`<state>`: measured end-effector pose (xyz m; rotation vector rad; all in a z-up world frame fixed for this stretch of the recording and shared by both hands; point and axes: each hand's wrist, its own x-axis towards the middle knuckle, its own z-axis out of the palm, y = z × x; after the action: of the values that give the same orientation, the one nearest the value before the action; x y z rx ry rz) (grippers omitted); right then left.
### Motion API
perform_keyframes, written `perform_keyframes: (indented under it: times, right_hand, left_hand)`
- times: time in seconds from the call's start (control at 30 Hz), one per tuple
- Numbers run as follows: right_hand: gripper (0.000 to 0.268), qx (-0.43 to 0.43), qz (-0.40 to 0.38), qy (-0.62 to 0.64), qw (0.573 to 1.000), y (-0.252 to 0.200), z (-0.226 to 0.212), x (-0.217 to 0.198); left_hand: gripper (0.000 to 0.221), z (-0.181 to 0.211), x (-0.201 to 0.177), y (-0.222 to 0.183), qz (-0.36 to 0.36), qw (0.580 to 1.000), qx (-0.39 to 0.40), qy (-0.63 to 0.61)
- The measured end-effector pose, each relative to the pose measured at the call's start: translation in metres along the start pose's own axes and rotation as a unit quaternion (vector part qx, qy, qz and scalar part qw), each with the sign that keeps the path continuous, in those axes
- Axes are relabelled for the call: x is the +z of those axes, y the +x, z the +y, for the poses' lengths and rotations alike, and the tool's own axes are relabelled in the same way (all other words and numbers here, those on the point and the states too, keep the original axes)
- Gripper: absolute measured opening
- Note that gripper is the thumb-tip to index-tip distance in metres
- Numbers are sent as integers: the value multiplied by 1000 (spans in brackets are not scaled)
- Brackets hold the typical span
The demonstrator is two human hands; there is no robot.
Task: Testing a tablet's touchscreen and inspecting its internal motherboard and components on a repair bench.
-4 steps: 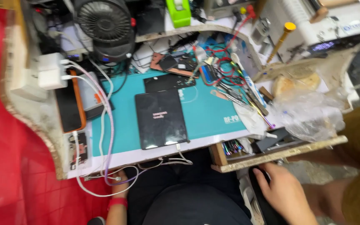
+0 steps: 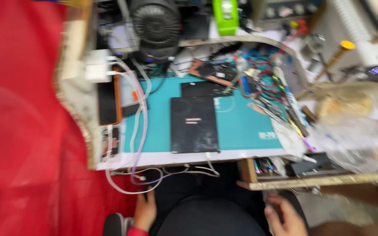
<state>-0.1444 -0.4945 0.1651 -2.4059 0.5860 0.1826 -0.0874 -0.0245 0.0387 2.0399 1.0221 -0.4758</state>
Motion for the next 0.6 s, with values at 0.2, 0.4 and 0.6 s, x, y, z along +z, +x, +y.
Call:
perform_keyframes:
  times: [0.2, 0.4, 0.6]
  right_hand:
    - [52, 85, -219, -119, 965, 32, 107, 131]
    - [58, 151, -244, 11, 958, 47, -24, 16]
    - [32, -318, 162, -131, 925, 20, -87, -94]
  left_hand:
    - [113, -10, -23, -89, -66, 996, -59, -31]
    - [112, -14, -14, -65, -76, 997, -3, 1]
    - [99, 11, -1, -50, 22, 989, 138, 50]
